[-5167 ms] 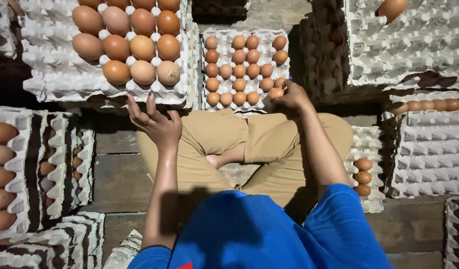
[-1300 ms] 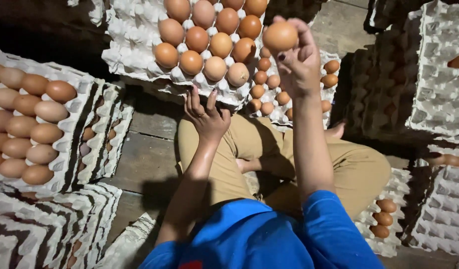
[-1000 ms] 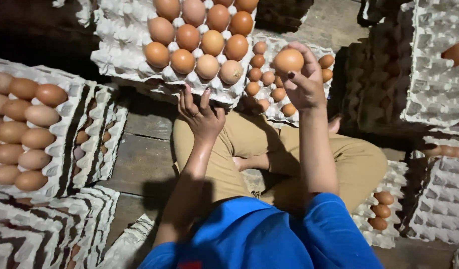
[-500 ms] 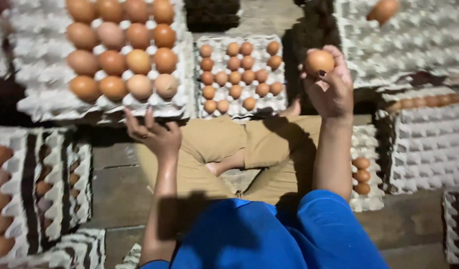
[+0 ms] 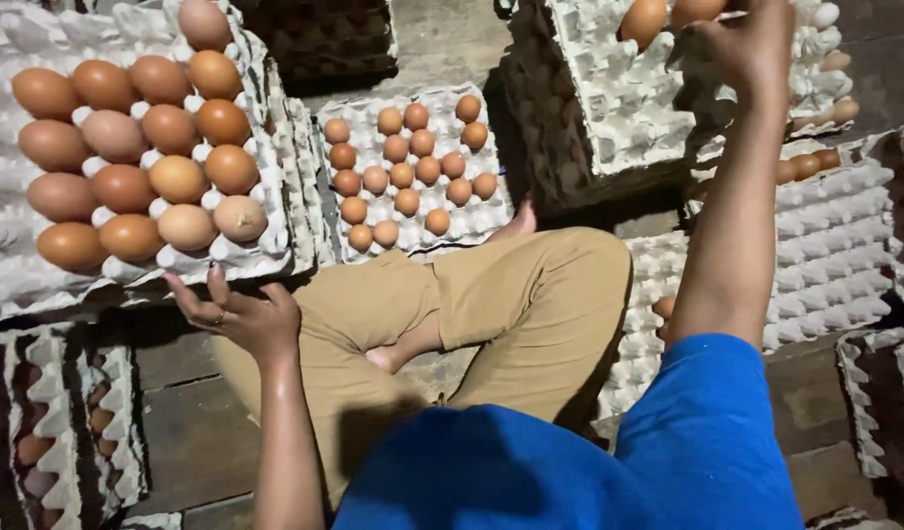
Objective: Sorting brown eggs by hand and placing them into cardboard egg trays.
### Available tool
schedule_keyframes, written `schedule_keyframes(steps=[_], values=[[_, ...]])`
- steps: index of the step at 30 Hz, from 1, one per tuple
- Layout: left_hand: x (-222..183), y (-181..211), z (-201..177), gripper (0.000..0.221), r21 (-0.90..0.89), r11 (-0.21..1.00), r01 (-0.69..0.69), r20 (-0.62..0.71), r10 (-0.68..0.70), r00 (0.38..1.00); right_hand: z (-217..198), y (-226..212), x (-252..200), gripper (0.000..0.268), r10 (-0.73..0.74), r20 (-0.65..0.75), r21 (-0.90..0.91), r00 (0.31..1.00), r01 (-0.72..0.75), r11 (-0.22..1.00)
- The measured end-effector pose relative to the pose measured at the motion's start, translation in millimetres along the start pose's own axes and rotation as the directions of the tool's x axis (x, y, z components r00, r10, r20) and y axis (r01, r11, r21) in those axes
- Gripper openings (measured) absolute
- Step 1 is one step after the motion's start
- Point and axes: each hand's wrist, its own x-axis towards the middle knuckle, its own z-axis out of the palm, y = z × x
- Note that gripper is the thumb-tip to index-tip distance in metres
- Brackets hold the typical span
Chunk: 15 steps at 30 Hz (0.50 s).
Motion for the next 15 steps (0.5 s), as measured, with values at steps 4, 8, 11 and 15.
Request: schedule_keyframes(steps=[4, 8, 11, 15], values=[[-1, -2, 3, 0.063, -0.008, 1.0, 0.016, 0.013, -0.016, 1.0, 0, -32, -1, 0.033, -0.094, 0.079, -0.143, 0.993, 0.104, 0.984], [-1, -2, 3, 0.063, 0.015, 1.0, 0.012, 0.017, -0.012, 1.0, -1, -16, -5, 0.036, -0.131, 0.096, -0.134, 0.987, 0.143, 0.981], [0, -1, 3, 0.067, -0.011, 1.0, 0.006, 0.019, -0.006, 1.0, 6, -39, -11, 0.023, -0.074, 0.078, -0.427, 0.994, 0.1, 0.899], [0, -1, 3, 0.065, 0.012, 1.0, 0.006, 0.027, -0.006, 1.0, 18, -112, -5, 0.018, 0.21, 0.145, -0.089, 0.967, -0.198, 0.976]])
